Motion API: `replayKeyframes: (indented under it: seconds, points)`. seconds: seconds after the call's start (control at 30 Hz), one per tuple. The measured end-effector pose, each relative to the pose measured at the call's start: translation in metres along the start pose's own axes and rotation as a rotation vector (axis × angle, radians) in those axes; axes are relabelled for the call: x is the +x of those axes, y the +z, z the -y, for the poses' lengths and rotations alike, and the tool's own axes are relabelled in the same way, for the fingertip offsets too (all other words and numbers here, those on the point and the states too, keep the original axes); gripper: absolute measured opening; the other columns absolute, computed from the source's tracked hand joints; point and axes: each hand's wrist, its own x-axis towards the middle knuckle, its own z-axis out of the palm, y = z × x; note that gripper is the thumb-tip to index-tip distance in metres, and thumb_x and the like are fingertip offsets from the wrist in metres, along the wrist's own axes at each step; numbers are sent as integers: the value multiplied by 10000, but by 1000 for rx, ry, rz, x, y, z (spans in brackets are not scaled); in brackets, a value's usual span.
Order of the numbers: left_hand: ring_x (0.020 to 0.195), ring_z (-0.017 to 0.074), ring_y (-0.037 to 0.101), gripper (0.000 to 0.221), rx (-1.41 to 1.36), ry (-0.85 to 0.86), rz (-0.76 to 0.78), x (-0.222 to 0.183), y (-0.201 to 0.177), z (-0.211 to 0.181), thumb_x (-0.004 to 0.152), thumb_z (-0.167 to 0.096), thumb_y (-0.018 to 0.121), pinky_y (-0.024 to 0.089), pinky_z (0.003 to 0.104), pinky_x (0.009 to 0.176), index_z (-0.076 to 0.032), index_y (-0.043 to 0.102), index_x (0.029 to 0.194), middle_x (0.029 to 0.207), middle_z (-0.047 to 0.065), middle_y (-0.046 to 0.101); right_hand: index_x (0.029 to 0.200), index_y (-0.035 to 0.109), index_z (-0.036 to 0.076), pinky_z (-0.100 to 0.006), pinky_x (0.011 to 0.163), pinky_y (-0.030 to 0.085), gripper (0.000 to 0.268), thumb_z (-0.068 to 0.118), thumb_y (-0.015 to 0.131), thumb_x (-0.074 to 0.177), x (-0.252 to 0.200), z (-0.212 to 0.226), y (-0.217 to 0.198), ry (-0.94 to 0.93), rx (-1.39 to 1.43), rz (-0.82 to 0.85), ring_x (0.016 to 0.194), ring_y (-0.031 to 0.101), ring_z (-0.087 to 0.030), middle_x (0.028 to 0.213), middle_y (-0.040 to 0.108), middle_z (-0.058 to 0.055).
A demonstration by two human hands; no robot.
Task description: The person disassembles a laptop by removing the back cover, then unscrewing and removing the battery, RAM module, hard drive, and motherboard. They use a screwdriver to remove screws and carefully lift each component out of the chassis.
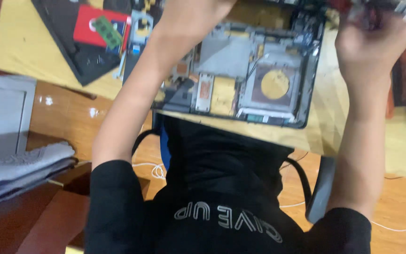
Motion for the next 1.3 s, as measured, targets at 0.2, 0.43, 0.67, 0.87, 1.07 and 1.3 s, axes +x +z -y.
replayKeyframes:
  seconds: [0.2,0.43,0.67,0.87,1.07,1.3]
  points:
    - [1194,316,559,399,-173,-65,93,56,6,27,999,-52,683,455,433,1061,-65,598,1388,1181,115,582,1153,661,-35,-350,764,382,225,-51,702,933,77,49,-38,-293,-129,96,841,516,-299,962,588,-136]
    - [1167,396,573,399,-639,-285,148,88,47,58,961,-83,718,476,469,1011,-74,557,1326,1210,190,625,1299,679,13,-368,829,441,268,68,685,1037,80,5,-35,-270,-279,47,947,582,-295,1032,625,-124]
    - [678,293,627,429,-1103,-1036,467,108,19,44,1137,-214,415,527,413,637,-165,449,1561,759,245,601,1321,631,-48,-374,791,424,429,287,683,1058,103,0,-33,-372,-564,-75,914,604,-271,1005,633,-120]
    - [1274,193,694,516,-1750,-612,226,88,29,-15,1240,-345,340,543,399,1159,-195,147,1694,1660,121,394,1316,661,-53,-382,700,373,352,176,622,1053,104,-1,-9,-364,-759,-67,773,561,-278,900,595,-107]
    - [1550,304,440,444,-1582,-615,277,102,33,-13,1218,-305,332,349,454,1328,-135,346,1628,1665,109,436,1365,667,-69,-393,688,379,461,-58,569,915,99,-10,0,-289,-716,84,812,550,-280,899,585,-114]
    - [1271,246,587,428,-1175,-565,419,104,44,-3,1149,-236,459,462,427,1124,-69,528,1536,1302,80,648,1376,659,11,-367,761,495,413,11,686,964,110,35,-23,-266,-570,354,909,593,-259,1051,627,-91]
